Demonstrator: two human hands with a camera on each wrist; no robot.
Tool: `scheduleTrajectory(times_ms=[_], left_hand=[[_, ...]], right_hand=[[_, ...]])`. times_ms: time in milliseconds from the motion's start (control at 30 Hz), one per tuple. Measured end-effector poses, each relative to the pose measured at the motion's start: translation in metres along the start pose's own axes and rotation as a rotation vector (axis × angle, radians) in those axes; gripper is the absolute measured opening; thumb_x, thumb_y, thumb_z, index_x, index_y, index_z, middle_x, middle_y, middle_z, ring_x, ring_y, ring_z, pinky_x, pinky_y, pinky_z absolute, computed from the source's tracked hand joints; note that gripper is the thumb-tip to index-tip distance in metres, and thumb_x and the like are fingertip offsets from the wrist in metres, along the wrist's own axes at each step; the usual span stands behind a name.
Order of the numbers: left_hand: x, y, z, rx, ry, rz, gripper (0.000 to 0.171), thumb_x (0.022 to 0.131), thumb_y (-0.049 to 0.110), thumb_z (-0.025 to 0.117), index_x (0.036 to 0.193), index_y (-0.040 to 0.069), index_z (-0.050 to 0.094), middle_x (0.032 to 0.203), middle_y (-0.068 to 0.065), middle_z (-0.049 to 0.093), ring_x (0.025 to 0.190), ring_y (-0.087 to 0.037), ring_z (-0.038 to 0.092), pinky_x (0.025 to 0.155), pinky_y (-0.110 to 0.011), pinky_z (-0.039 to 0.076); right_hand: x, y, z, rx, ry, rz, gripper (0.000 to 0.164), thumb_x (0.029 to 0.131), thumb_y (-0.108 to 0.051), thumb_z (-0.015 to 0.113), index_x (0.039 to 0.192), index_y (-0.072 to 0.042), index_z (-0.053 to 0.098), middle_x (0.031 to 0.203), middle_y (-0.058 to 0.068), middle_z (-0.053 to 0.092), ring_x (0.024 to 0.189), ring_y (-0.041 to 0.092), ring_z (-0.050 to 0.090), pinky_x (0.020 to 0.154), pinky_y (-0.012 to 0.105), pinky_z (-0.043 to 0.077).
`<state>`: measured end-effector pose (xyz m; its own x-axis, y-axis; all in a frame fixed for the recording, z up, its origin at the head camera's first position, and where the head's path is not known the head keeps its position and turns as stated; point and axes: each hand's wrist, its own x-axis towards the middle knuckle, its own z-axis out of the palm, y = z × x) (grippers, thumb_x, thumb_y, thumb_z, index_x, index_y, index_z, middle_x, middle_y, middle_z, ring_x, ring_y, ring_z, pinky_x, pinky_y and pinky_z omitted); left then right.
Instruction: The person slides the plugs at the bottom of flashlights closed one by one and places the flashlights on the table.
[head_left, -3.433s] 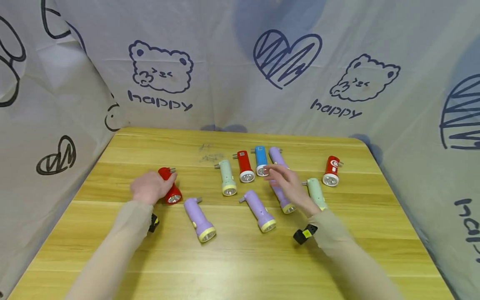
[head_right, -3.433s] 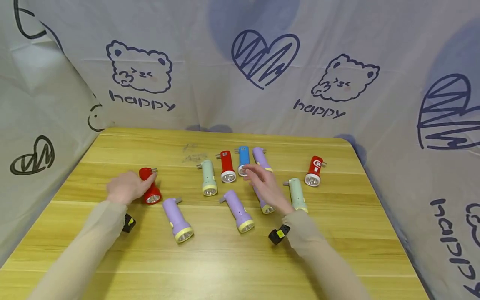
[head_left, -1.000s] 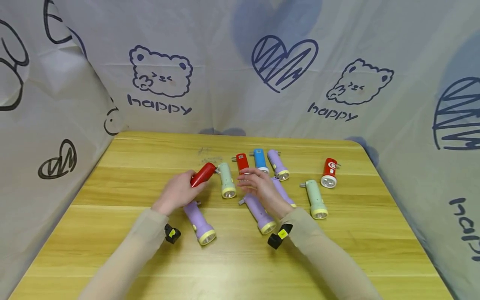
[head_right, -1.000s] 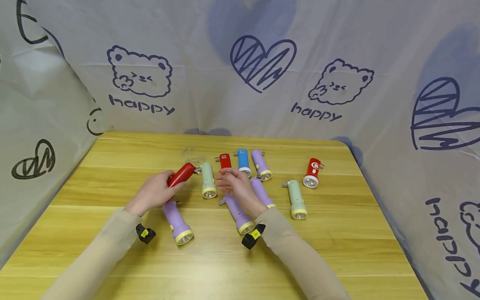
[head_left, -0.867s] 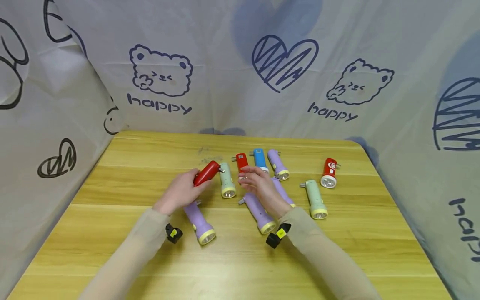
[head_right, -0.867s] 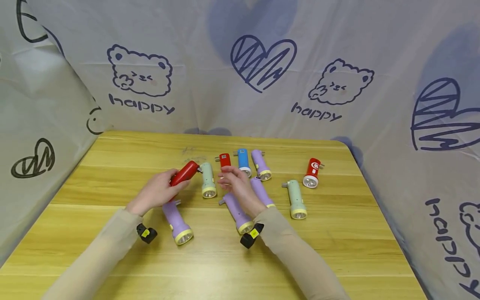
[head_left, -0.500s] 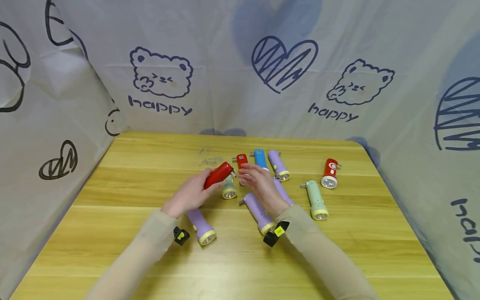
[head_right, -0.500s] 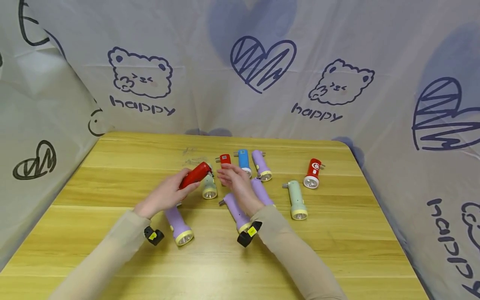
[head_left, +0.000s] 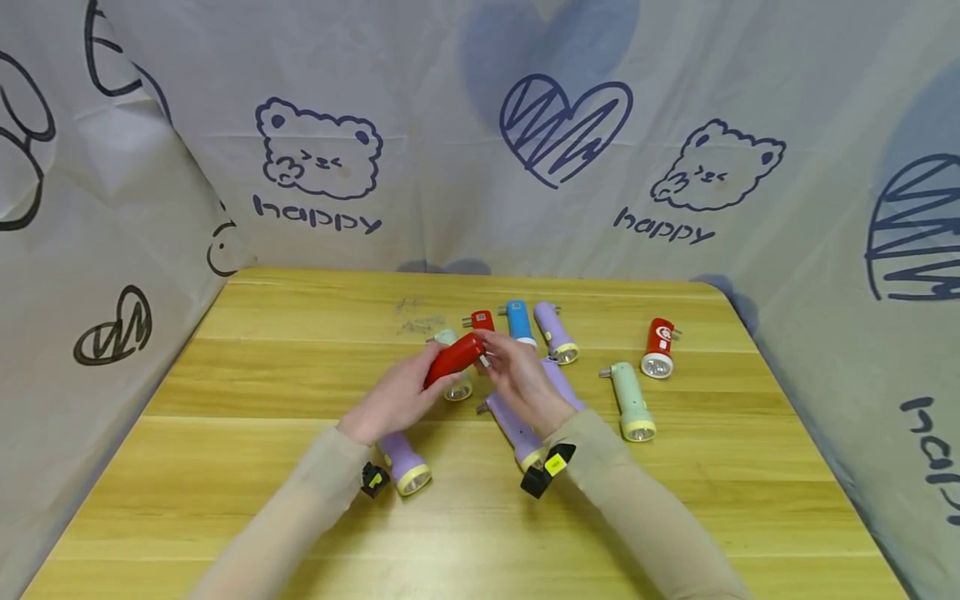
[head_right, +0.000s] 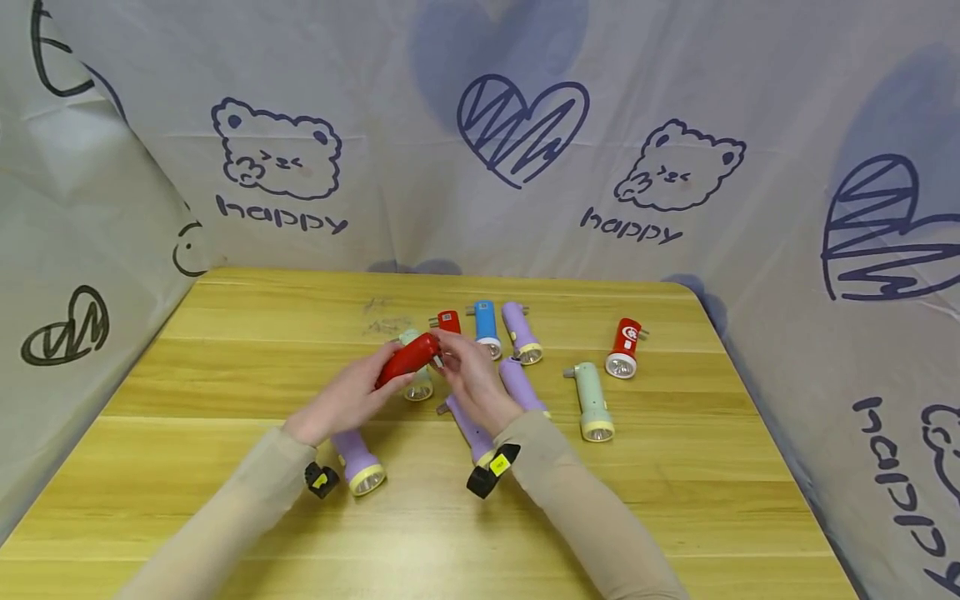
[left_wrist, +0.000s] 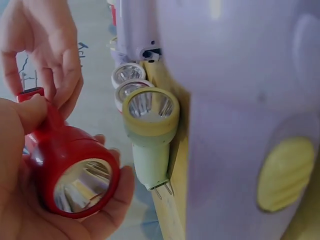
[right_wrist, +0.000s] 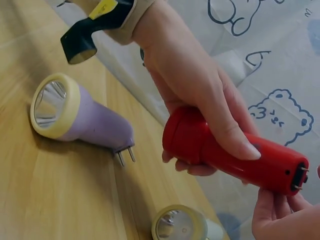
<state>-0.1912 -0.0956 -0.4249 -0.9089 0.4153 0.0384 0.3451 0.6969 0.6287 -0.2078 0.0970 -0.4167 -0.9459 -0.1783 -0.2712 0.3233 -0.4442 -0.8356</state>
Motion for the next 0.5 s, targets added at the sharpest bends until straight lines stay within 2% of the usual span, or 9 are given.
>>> scheduleTrajectory(times_ms=[67, 133, 367, 500], left_hand=[[0.0, 0.0, 0.002, -0.005, 0.006, -0.001, 0.039, 0.103, 0.037, 0.056, 0.133, 0.012, 0.049, 0.103, -0.011, 0.066, 0.079, -0.02, 0.059, 0.069, -0.031, 0.049], [0.0, 0.001, 0.003, -0.01, 0.011, -0.006, 0.038, 0.103, 0.036, 0.057, 0.13, 0.011, 0.05, 0.101, -0.011, 0.065, 0.077, -0.02, 0.059, 0.067, -0.03, 0.049], [0.0, 0.001, 0.005, 0.005, 0.042, -0.004, 0.038, 0.096, 0.031, 0.069, 0.119, 0.007, 0.052, 0.096, -0.01, 0.064, 0.075, -0.019, 0.059, 0.065, -0.029, 0.049], [0.0, -0.001, 0.006, 0.001, 0.056, 0.007, 0.034, 0.096, 0.028, 0.069, 0.116, 0.005, 0.054, 0.094, -0.011, 0.066, 0.074, -0.019, 0.06, 0.065, -0.03, 0.052]], right_hand=[[-0.001, 0.0, 0.001, 0.031, -0.001, 0.01, 0.033, 0.103, -0.014, 0.052, 0.13, 0.003, 0.059, 0.121, 0.003, 0.062, 0.106, 0.012, 0.06, 0.105, 0.029, 0.045], [-0.002, 0.0, 0.002, 0.05, 0.001, 0.014, 0.029, 0.103, -0.014, 0.053, 0.126, 0.001, 0.06, 0.122, 0.003, 0.062, 0.109, 0.012, 0.06, 0.106, 0.028, 0.046], [-0.01, 0.001, 0.007, 0.088, 0.011, 0.005, 0.035, 0.102, -0.013, 0.052, 0.133, 0.003, 0.055, 0.123, 0.004, 0.061, 0.11, 0.012, 0.056, 0.097, 0.023, 0.05], [-0.015, 0.002, 0.012, 0.109, 0.01, -0.01, 0.022, 0.101, -0.011, 0.052, 0.117, -0.002, 0.063, 0.123, 0.003, 0.06, 0.111, 0.011, 0.055, 0.1, 0.023, 0.048]])
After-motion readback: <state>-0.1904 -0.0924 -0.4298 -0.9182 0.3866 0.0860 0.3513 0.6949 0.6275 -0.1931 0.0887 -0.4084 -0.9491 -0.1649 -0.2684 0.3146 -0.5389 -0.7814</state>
